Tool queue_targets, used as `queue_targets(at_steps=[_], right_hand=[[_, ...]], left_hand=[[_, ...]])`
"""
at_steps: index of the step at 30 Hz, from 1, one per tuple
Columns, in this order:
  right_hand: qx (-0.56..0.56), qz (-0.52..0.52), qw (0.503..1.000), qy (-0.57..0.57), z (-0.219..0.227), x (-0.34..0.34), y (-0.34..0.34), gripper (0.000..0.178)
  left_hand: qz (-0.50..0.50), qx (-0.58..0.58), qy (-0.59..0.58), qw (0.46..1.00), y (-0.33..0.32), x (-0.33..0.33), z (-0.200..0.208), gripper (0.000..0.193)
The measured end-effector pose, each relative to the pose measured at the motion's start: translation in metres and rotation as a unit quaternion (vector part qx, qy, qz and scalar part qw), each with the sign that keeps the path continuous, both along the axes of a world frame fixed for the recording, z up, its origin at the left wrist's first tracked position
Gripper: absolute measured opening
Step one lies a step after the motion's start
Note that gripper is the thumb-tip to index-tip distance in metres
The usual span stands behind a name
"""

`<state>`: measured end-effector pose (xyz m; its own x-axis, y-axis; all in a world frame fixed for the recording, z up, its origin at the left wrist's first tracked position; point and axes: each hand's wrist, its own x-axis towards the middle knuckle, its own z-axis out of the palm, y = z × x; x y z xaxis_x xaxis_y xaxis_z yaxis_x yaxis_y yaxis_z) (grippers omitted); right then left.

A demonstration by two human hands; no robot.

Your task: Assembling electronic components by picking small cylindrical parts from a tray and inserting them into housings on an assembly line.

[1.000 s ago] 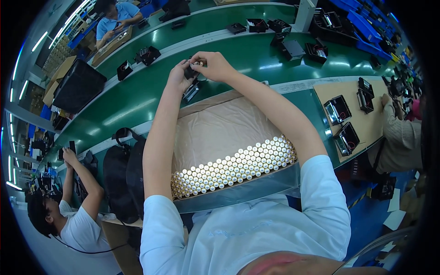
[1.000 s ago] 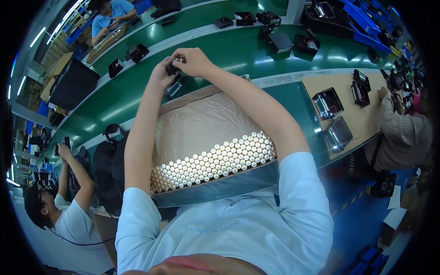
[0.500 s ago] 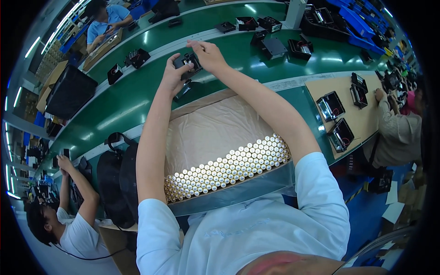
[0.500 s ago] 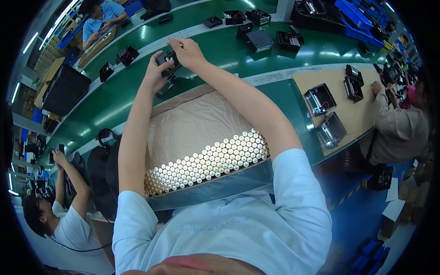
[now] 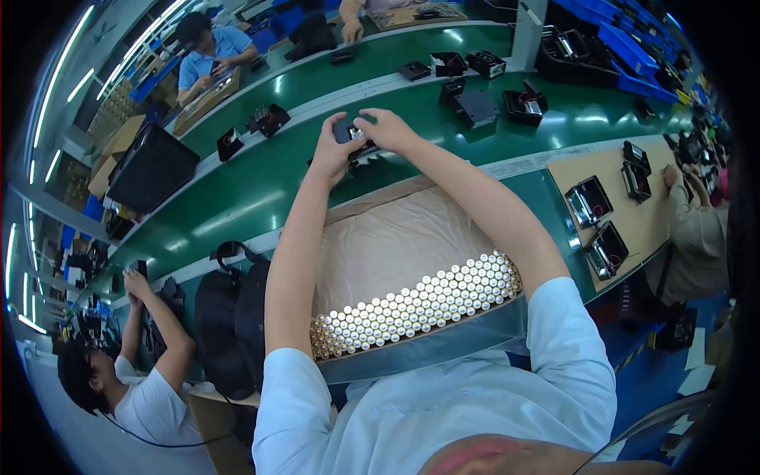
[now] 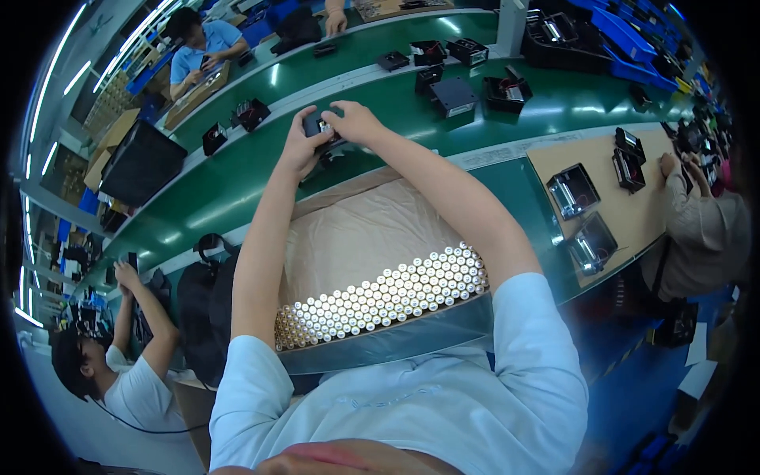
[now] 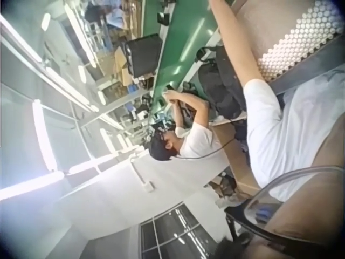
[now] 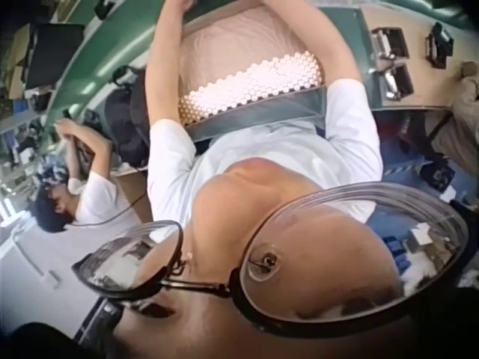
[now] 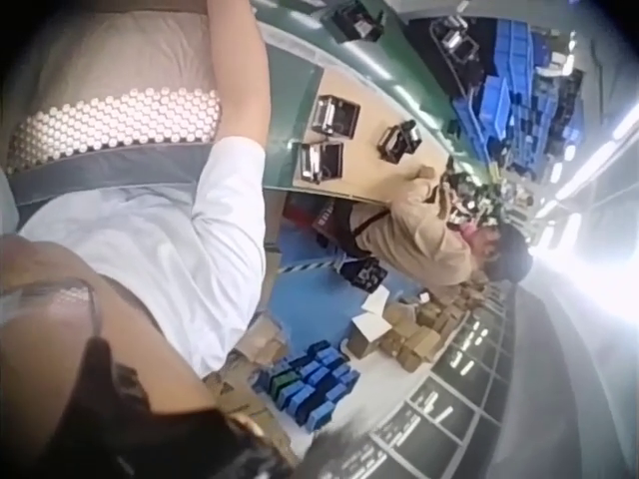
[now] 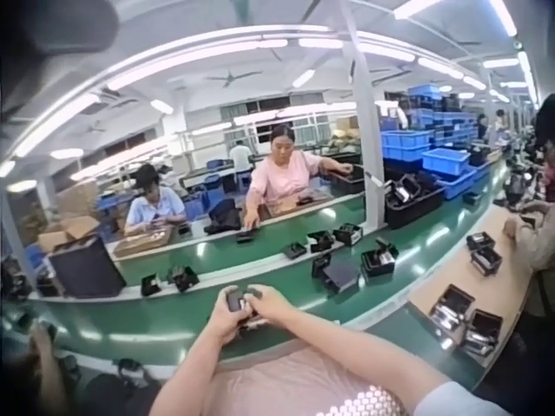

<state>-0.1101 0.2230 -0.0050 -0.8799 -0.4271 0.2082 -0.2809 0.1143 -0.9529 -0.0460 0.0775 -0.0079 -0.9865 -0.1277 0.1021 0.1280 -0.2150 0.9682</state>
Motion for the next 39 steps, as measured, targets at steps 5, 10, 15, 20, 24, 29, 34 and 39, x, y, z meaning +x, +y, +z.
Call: queue_targets(at_steps=[5,10,15,20,24,29,34,39], right_hand=[[-0.001,0.016,0.999,-0.030,-0.004,0.001,0.003,0.042],[-0.008,0.015,0.997,-0.075,-0.007,-0.004,-0.005,0.042],[0.120,-0.026,0.991,0.046,0.003,0.009,0.006,0.043],[0.286,0.141,0.920,0.230,0.082,0.081,0.044,0.031],[0.372,0.396,0.810,0.221,0.070,0.136,0.084,0.028],[0.439,0.440,0.771,0.140,0.066,0.169,0.113,0.028],[0.387,0.481,0.784,0.055,0.055,0.153,0.125,0.028],[0.351,0.497,0.793,-0.007,0.037,0.142,0.124,0.026]], left_hand=[[0.028,-0.064,0.025,0.997,0.000,-0.001,-0.003,0.070],[0.064,-0.155,0.022,0.986,-0.007,-0.008,-0.009,0.069],[0.130,-0.266,-0.036,0.954,-0.013,-0.007,0.015,0.062],[0.229,-0.529,-0.027,0.817,-0.039,0.000,0.026,0.058],[0.317,-0.662,-0.059,0.677,-0.030,-0.005,0.030,0.050],[0.279,-0.671,-0.081,0.682,-0.014,-0.004,0.047,0.044],[0.254,-0.669,-0.020,0.698,-0.025,-0.028,0.022,0.042],[0.250,-0.653,0.031,0.714,-0.041,-0.031,0.008,0.044]])
